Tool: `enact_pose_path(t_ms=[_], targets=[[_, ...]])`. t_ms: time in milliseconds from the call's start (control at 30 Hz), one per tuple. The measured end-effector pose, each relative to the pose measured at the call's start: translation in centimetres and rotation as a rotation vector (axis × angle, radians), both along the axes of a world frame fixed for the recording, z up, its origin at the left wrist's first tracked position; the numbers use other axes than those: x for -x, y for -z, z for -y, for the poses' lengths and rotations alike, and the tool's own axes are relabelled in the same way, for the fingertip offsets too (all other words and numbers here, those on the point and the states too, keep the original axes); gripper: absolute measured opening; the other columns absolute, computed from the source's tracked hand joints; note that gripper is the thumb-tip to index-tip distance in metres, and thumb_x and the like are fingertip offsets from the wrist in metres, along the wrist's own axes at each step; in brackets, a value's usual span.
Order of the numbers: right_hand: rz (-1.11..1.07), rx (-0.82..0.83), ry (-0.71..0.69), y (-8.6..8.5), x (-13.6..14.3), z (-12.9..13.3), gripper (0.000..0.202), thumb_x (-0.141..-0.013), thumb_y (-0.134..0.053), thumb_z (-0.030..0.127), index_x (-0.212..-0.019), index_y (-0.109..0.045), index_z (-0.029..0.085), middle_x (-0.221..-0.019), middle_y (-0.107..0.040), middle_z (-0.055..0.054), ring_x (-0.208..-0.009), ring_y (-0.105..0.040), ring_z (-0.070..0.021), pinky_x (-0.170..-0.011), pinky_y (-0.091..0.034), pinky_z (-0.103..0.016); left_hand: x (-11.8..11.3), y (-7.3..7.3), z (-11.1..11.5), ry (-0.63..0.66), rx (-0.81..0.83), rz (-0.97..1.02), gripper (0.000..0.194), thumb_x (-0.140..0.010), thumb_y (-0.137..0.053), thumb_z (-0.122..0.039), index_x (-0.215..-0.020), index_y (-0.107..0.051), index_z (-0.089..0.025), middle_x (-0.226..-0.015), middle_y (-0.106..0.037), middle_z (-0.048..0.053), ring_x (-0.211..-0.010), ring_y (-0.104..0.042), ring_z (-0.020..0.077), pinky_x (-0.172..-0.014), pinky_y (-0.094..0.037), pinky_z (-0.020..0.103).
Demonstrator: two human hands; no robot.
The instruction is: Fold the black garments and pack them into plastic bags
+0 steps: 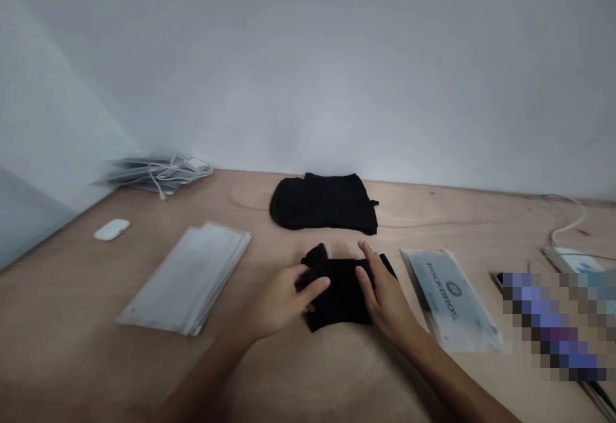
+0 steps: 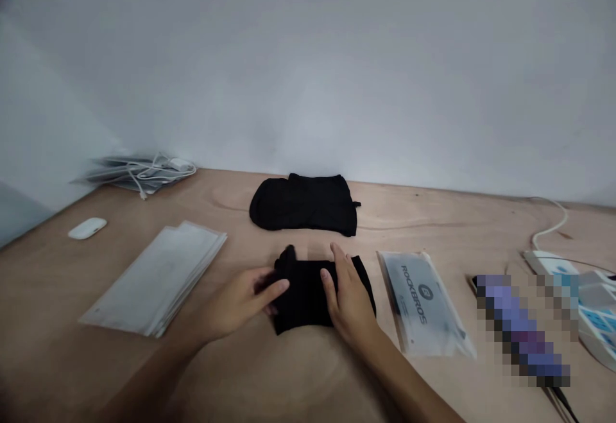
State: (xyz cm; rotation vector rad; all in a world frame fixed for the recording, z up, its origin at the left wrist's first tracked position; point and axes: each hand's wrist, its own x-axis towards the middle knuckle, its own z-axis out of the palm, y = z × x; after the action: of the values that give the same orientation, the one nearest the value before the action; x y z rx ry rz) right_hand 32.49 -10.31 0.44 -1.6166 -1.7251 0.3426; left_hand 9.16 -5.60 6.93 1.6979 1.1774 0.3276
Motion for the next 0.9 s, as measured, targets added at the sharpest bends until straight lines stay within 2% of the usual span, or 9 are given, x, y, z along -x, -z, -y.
enact_pose_path(t_ms=[67, 133, 267, 400, 467, 567, 700, 800, 900], targets=[[0.022, -0.064, -0.041, -0.2, -0.1, 0.5, 0.053, -0.104, -0.041, 0.04, -0.154, -0.037, 0.022, -0.152, -0.05, -0.014, -0.143, -0.044, -0.0319, -0.113, -0.043, -0.059, -1.9, 1.3, 0.2, 0.09, -0.016, 0.015, 0.048, -0.1, -0.042, -0.056, -0.097, -0.071, -0.018, -0.075, -0.075, 0.004, -0.066, -0.071, 0.0209, -0.059, -0.053, 0.029], [0.084, -0.121, -0.101, 0.1, -0.1, 0.8, 0.047, -0.103, -0.045, 0.035, -0.148, -0.047, 0.022, -0.151, -0.051, -0.014, -0.141, -0.047, -0.0308, -0.114, -0.042, -0.058, -3.1, 2.5, 0.0, 0.121, -0.175, -0.02, 0.044, -0.103, -0.039, -0.046, -0.091, -0.071, -0.018, -0.075, -0.073, 0.004, -0.067, -0.07, 0.0199, -0.063, -0.055, 0.03], [0.264, -0.145, -0.198, 1.9, 0.1, 1.0, 0.034, -0.1, -0.048, 0.024, -0.127, -0.067, 0.017, -0.144, -0.058, -0.017, -0.134, -0.055, -0.0313, -0.113, -0.043, -0.059, -3.2, 4.0, -1.9, 0.129, -0.523, -0.067, 0.023, -0.094, -0.054, -0.021, -0.111, -0.07, -0.021, -0.126, -0.064, 0.01, -0.119, -0.059, 0.0275, -0.105, -0.045, 0.045], [0.378, -0.17, -0.21, 2.4, 0.3, 1.3, 0.03, -0.097, -0.048, 0.015, -0.114, -0.073, 0.014, -0.144, -0.057, -0.02, -0.134, -0.055, -0.0326, -0.112, -0.043, -0.06, -1.6, 4.5, -2.4, 0.263, -0.739, -0.196, 0.032, -0.09, -0.063, -0.02, -0.121, -0.067, -0.022, -0.129, -0.06, 0.01, -0.119, -0.058, 0.0299, -0.103, -0.047, 0.049], [0.398, -0.201, -0.239, 1.6, 0.3, 2.1, 0.03, -0.096, -0.05, 0.013, -0.116, -0.072, 0.013, -0.149, -0.052, -0.02, -0.14, -0.048, -0.0328, -0.114, -0.04, -0.06, -0.7, 4.8, -1.1, 0.244, -0.737, -0.286, 0.026, -0.092, -0.06, -0.021, -0.117, -0.068, -0.021, -0.118, -0.063, 0.01, -0.11, -0.062, 0.0296, -0.097, -0.051, 0.048], [0.407, -0.164, -0.462, 0.1, 0.5, 4.2, 0.042, -0.092, -0.061, 0.023, -0.133, -0.062, 0.014, -0.156, -0.044, -0.018, -0.147, -0.037, -0.0332, -0.116, -0.037, -0.059, 0.7, 5.4, 2.2, 0.112, -0.704, -0.447, 0.022, -0.094, -0.052, -0.022, -0.109, -0.069, -0.018, -0.113, -0.063, 0.013, -0.098, -0.067, 0.0294, -0.085, -0.057, 0.047], [0.456, -0.064, -0.684, 0.1, 0.6, 6.7, 0.067, -0.082, -0.074, 0.03, -0.142, -0.054, 0.012, -0.155, -0.043, -0.02, -0.145, -0.04, -0.034, -0.111, -0.046, -0.053, 2.4, 5.7, 6.6, 0.022, -0.606, -0.458, 0.019, -0.095, -0.054, -0.031, -0.102, -0.068, -0.02, -0.106, -0.067, 0.011, -0.081, -0.071, 0.0263, -0.07, -0.061, 0.04], [0.498, -0.036, -0.652, 1.0, 0.4, 7.0, 0.06, -0.084, -0.069, 0.02, -0.141, -0.054, 0.01, -0.153, -0.047, -0.018, -0.144, -0.042, -0.0307, -0.111, -0.046, -0.049, 3.6, 5.4, 7.7, 0.108, -0.657, -0.344, 0.035, -0.085, -0.071, -0.035, -0.117, -0.064, -0.023, -0.117, -0.065, 0.011, -0.097, -0.07, 0.0308, -0.077, -0.062, 0.042], [0.481, -0.03, -0.631, 1.2, -0.1, 6.5, 0.051, -0.087, -0.062, 0.014, -0.138, -0.057, 0.012, -0.151, -0.051, -0.015, -0.143, -0.043, -0.0278, -0.114, -0.043, -0.048, 4.4, 5.5, 6.9, 0.294, -0.798, -0.238, 0.065, -0.074, -0.08, -0.025, -0.135, -0.056, -0.028, -0.152, -0.043, 0.015, -0.132, -0.05, 0.0405, -0.098, -0.053, 0.055]])
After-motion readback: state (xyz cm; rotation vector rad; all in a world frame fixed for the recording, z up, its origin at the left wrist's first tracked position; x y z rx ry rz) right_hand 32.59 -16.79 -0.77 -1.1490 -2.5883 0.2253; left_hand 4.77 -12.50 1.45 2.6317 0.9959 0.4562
